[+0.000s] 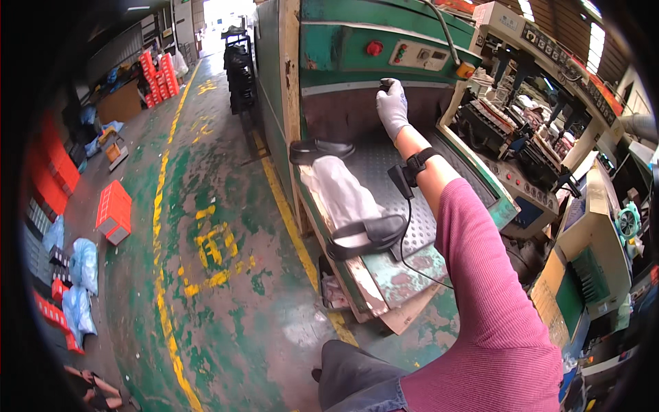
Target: Operating a hydraulic press to attach soles to shoes in a manufacturing environment.
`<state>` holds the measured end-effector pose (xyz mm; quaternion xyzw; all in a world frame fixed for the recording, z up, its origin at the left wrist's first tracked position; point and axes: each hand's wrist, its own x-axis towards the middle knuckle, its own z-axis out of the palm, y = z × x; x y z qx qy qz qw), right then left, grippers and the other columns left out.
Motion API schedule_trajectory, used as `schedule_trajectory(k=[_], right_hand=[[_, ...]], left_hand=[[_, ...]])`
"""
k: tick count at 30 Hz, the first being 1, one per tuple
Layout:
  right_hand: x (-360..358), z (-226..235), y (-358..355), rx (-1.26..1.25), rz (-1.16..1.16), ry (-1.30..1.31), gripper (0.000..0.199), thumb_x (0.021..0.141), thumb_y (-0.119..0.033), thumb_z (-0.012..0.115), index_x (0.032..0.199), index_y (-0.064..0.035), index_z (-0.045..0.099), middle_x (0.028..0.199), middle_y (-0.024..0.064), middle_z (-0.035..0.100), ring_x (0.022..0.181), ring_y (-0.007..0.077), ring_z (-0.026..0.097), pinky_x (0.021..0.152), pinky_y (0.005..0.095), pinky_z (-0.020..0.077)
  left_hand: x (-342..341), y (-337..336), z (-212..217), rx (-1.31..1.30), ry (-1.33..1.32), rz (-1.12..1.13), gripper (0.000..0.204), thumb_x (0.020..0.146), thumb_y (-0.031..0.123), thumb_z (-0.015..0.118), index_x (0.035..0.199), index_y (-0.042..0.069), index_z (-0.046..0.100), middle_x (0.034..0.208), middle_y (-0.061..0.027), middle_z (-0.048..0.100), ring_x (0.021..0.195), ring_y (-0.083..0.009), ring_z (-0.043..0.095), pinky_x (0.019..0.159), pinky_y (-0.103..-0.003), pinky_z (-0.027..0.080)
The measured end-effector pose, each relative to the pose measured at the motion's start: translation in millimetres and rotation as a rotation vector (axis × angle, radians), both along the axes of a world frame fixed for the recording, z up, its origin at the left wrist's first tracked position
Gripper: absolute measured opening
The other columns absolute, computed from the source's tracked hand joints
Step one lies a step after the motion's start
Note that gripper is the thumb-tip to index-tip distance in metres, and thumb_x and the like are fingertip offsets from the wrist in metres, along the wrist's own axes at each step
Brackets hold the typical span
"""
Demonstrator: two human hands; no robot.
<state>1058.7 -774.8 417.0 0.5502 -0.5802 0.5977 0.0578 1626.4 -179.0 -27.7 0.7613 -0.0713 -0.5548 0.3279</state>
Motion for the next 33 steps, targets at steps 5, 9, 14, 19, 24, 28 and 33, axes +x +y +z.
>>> schedule_trajectory(k=[5,9,14,19,24,28,33], right_hand=[[-11,24,-66,-0.088,-0.095,-0.042,0.029,0.091,-0.020,0.059,0.115,-0.0034,0.058,0.113,0.0186,0.065,0.106,0.0340,0.063,0.093,0.0403,0.0487],[-7,45,-120,-0.002,-0.167,-0.143,0.036,0.096,-0.030,0.053,0.120,-0.0029,0.055,0.109,0.0206,0.067,0.104,0.0353,0.065,0.092,0.0421,0.0485],[-29,41,-177,0.071,-0.313,-0.038,0.042,0.099,-0.039,0.050,0.125,-0.0055,0.052,0.114,0.0228,0.067,0.108,0.0409,0.063,0.090,0.0471,0.0482],[-42,38,-203,0.187,-0.466,0.011,0.050,0.102,-0.047,0.041,0.124,-0.0040,0.052,0.115,0.0249,0.066,0.110,0.0430,0.061,0.090,0.0496,0.0479],[-35,49,-219,0.306,-0.639,0.124,0.057,0.103,-0.053,0.030,0.124,-0.0080,0.057,0.112,0.0270,0.066,0.110,0.0438,0.061,0.093,0.0515,0.0465],[-46,41,-228,0.278,-0.710,0.091,0.064,0.103,-0.055,0.024,0.124,-0.0088,0.062,0.113,0.0258,0.066,0.111,0.0433,0.061,0.095,0.0509,0.0465],[-52,41,-228,0.246,-0.623,0.011,0.065,0.103,-0.056,0.025,0.116,-0.0062,0.065,0.107,0.0253,0.067,0.107,0.0434,0.061,0.092,0.0512,0.0467]], left_hand=[[54,-113,3,-0.053,0.006,-0.077,0.054,0.097,0.042,0.054,0.139,0.008,0.047,0.125,-0.0178,0.058,0.115,-0.0347,0.057,0.099,-0.051,0.044],[72,-188,5,-0.050,0.043,-0.117,0.058,0.098,0.044,0.053,0.143,0.008,0.045,0.132,-0.0188,0.057,0.120,-0.0354,0.056,0.104,-0.051,0.042],[93,-278,12,-0.066,0.080,-0.174,0.063,0.098,0.047,0.052,0.148,0.009,0.042,0.139,-0.0197,0.056,0.126,-0.0362,0.055,0.108,-0.050,0.040],[82,-397,29,0.038,0.076,-0.259,0.043,0.101,0.035,0.050,0.135,0.009,0.056,0.136,-0.0193,0.057,0.123,-0.0334,0.056,0.104,-0.050,0.043],[107,-478,15,0.045,0.077,-0.390,0.044,0.102,0.036,0.049,0.136,0.009,0.054,0.137,-0.0190,0.056,0.124,-0.0332,0.055,0.105,-0.050,0.043],[122,-536,8,0.052,0.073,-0.509,0.044,0.102,0.036,0.048,0.137,0.009,0.053,0.138,-0.0188,0.055,0.124,-0.0331,0.054,0.105,-0.050,0.042],[137,-577,6,0.063,0.068,-0.604,0.045,0.102,0.036,0.047,0.138,0.009,0.052,0.139,-0.0185,0.054,0.125,-0.0329,0.053,0.105,-0.050,0.042]])
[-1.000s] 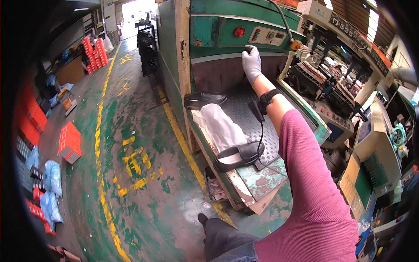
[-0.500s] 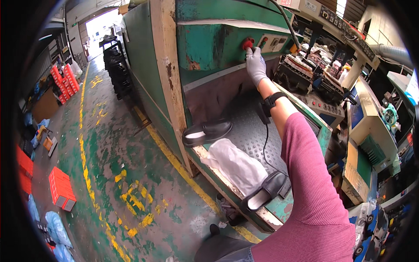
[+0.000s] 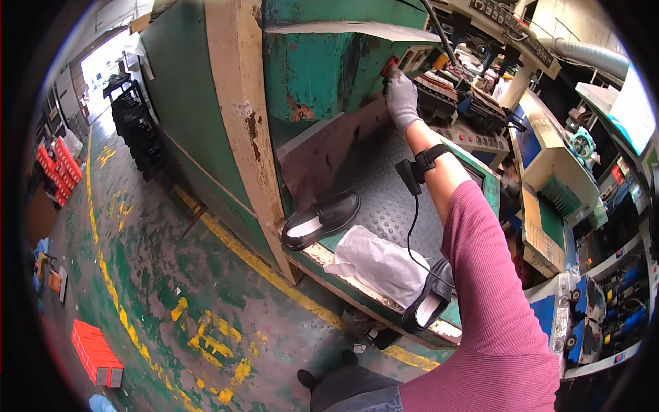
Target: Operating a hydraulic press to attach soles to shoes in a manufacturing environment.
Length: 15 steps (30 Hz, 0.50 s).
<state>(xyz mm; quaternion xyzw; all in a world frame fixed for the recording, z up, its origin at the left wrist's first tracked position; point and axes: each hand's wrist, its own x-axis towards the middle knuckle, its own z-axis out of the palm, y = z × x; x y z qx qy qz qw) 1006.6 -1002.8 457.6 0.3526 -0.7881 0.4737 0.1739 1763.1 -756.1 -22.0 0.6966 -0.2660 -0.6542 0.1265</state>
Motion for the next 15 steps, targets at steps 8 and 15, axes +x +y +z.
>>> schedule_trajectory(k=[8,15], right_hand=[[19,-6,-10,-0.199,0.208,-0.192,0.060,0.103,-0.054,0.040,0.109,0.0000,0.067,0.090,0.0213,0.069,0.082,0.0365,0.064,0.077,0.0410,0.0496],[-5,-9,-14,-0.181,0.201,-0.175,0.054,0.104,-0.046,0.043,0.097,0.0020,0.065,0.079,0.0176,0.066,0.075,0.0318,0.064,0.071,0.0408,0.0494]], left_hand=[[26,-8,2,0.006,-0.029,-0.045,0.046,0.102,0.037,0.046,0.139,0.009,0.050,0.141,-0.0181,0.051,0.126,-0.0326,0.052,0.106,-0.050,0.041],[23,6,-1,0.024,-0.011,-0.070,0.047,0.102,0.037,0.045,0.140,0.009,0.048,0.142,-0.0177,0.050,0.127,-0.0324,0.051,0.106,-0.050,0.040]])
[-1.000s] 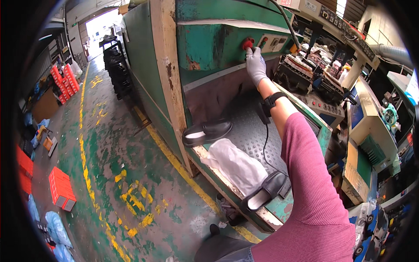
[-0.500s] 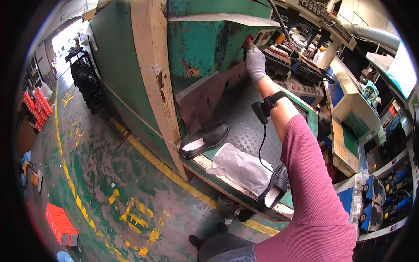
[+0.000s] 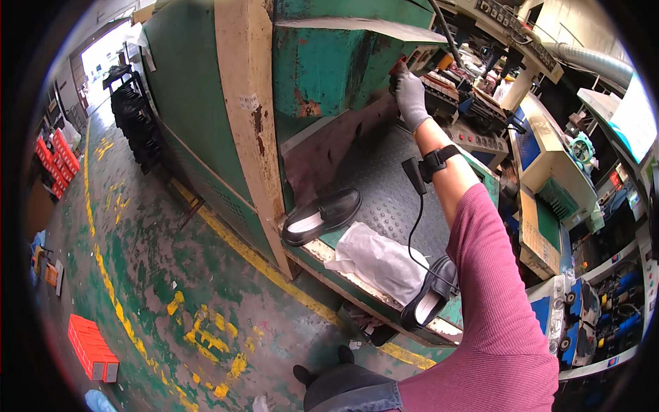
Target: Operating a hydraulic press to attach soles to shoes in a manufacturing environment.
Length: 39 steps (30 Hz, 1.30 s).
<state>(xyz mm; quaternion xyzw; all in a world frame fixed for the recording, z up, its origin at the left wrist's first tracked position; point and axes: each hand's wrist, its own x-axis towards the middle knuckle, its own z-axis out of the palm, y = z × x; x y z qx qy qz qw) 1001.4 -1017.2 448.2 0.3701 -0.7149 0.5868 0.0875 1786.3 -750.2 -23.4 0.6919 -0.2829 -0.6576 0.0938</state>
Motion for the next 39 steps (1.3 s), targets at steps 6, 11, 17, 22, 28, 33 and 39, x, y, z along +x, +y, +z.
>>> schedule_trajectory(k=[6,11,17,22,28,33,39], right_hand=[[2,3,6,0.040,-0.052,0.062,0.060,0.103,-0.052,0.041,0.101,0.0018,0.067,0.077,0.0151,0.066,0.072,0.0257,0.064,0.070,0.0371,0.0496],[-14,9,22,0.072,-0.051,0.244,0.052,0.101,-0.048,0.050,0.121,-0.0006,0.058,0.082,0.0147,0.066,0.071,0.0240,0.063,0.068,0.0360,0.0487],[9,28,40,0.367,0.120,0.179,0.065,0.095,-0.059,0.051,0.118,0.0016,0.058,0.103,0.0236,0.069,0.098,0.0383,0.067,0.086,0.0432,0.0498],[-33,33,54,-0.062,0.787,-1.025,0.057,0.097,-0.062,0.045,0.088,-0.0071,0.057,0.069,0.0012,0.057,0.050,0.0125,0.049,0.043,0.0286,0.0365],[-24,34,41,-0.274,1.304,-1.714,0.038,0.100,-0.041,0.054,0.083,-0.0073,0.052,0.062,-0.0041,0.045,0.046,0.0072,0.040,0.041,0.0227,0.0300],[-14,38,33,-0.487,1.102,-1.720,0.033,0.099,-0.032,0.056,0.080,-0.0056,0.053,0.062,-0.0028,0.048,0.045,0.0074,0.041,0.041,0.0212,0.0314],[-9,38,32,-0.522,1.145,-1.719,0.031,0.099,-0.029,0.057,0.079,-0.0057,0.053,0.057,-0.0056,0.044,0.044,0.0072,0.040,0.040,0.0208,0.0324]], left_hand=[[-5,11,1,0.016,-0.002,0.003,0.048,0.102,0.038,0.044,0.141,0.009,0.046,0.144,-0.0174,0.048,0.128,-0.0322,0.049,0.106,-0.050,0.040],[-15,5,-2,0.009,0.016,-0.028,0.049,0.103,0.038,0.043,0.142,0.009,0.045,0.145,-0.0171,0.047,0.129,-0.0321,0.049,0.106,-0.050,0.040],[-6,19,10,0.009,-0.023,0.007,0.049,0.103,0.038,0.042,0.143,0.010,0.043,0.146,-0.0168,0.045,0.130,-0.0319,0.047,0.107,-0.050,0.039],[-13,21,9,-0.004,-0.013,-0.016,0.050,0.103,0.039,0.041,0.144,0.010,0.042,0.147,-0.0165,0.044,0.130,-0.0317,0.046,0.107,-0.050,0.039],[-12,37,16,-0.021,-0.034,-0.011,0.051,0.103,0.039,0.040,0.145,0.010,0.040,0.148,-0.0162,0.042,0.131,-0.0315,0.045,0.107,-0.050,0.038],[-10,54,25,-0.044,-0.047,-0.018,0.052,0.103,0.039,0.040,0.146,0.010,0.038,0.149,-0.0159,0.041,0.132,-0.0313,0.044,0.108,-0.050,0.038],[-12,62,27,-0.092,-0.029,-0.036,0.053,0.103,0.040,0.039,0.147,0.010,0.037,0.151,-0.0156,0.040,0.133,-0.0311,0.043,0.108,-0.051,0.037]])
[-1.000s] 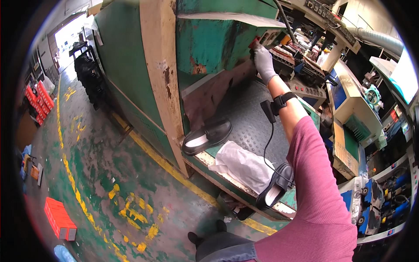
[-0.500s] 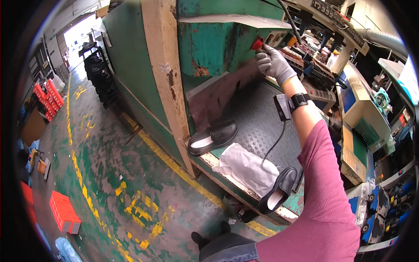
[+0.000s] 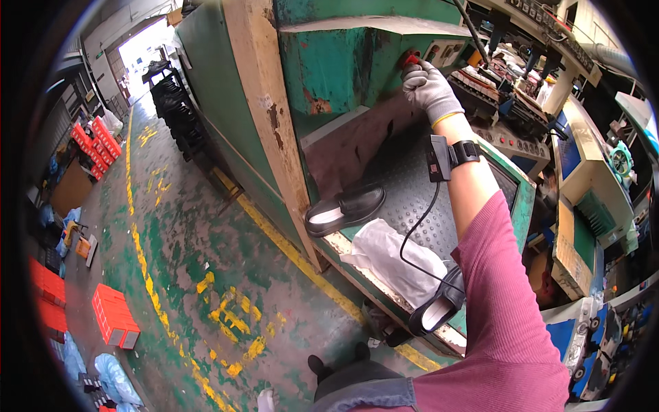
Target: Operating a hydraulic press to attach soles to shoes in a manufacturing environment.
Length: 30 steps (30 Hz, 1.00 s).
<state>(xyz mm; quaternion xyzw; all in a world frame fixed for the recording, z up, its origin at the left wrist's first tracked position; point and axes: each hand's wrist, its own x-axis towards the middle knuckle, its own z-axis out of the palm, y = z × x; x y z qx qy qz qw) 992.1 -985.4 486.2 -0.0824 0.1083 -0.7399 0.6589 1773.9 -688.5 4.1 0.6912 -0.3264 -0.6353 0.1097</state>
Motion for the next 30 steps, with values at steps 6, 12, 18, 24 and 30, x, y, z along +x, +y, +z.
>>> schedule_trajectory(k=[6,12,18,24,30], right_hand=[[7,-1,-7,-0.057,-0.137,-0.070,0.034,0.099,-0.028,0.054,0.071,-0.0110,0.046,0.050,-0.0053,0.040,0.039,0.0078,0.039,0.035,0.0212,0.0320],[0,2,-1,0.027,-0.039,0.040,0.037,0.100,-0.037,0.052,0.080,-0.0062,0.051,0.058,-0.0008,0.048,0.043,0.0097,0.044,0.038,0.0228,0.0356],[9,-28,4,0.620,-1.218,1.741,0.049,0.099,-0.051,0.046,0.114,-0.0042,0.054,0.101,0.0225,0.068,0.091,0.0389,0.067,0.077,0.0457,0.0528],[25,-21,-6,0.647,-1.282,2.073,0.047,0.104,-0.043,0.035,0.119,-0.0040,0.057,0.115,0.0255,0.065,0.108,0.0452,0.060,0.093,0.0506,0.0466],[24,-17,-20,0.778,-1.262,2.026,0.055,0.103,-0.047,0.030,0.124,-0.0057,0.060,0.111,0.0251,0.067,0.109,0.0441,0.061,0.094,0.0500,0.0467]], left_hand=[[3,10,0,-0.021,0.013,0.000,0.054,0.103,0.040,0.038,0.148,0.010,0.035,0.152,-0.0153,0.038,0.134,-0.0309,0.042,0.108,-0.051,0.037],[10,32,-1,0.014,0.004,0.015,0.054,0.104,0.040,0.037,0.149,0.010,0.033,0.153,-0.0149,0.036,0.135,-0.0307,0.041,0.109,-0.051,0.036],[8,37,-2,0.055,-0.019,0.020,0.055,0.104,0.041,0.036,0.150,0.010,0.032,0.155,-0.0146,0.035,0.136,-0.0305,0.040,0.109,-0.051,0.036],[6,36,-2,0.051,-0.017,0.010,0.056,0.104,0.041,0.035,0.151,0.010,0.030,0.156,-0.0143,0.033,0.137,-0.0303,0.039,0.109,-0.051,0.035],[-2,21,-2,0.021,0.020,-0.034,0.057,0.104,0.042,0.034,0.152,0.010,0.028,0.157,-0.0140,0.032,0.137,-0.0301,0.038,0.109,-0.051,0.035]])
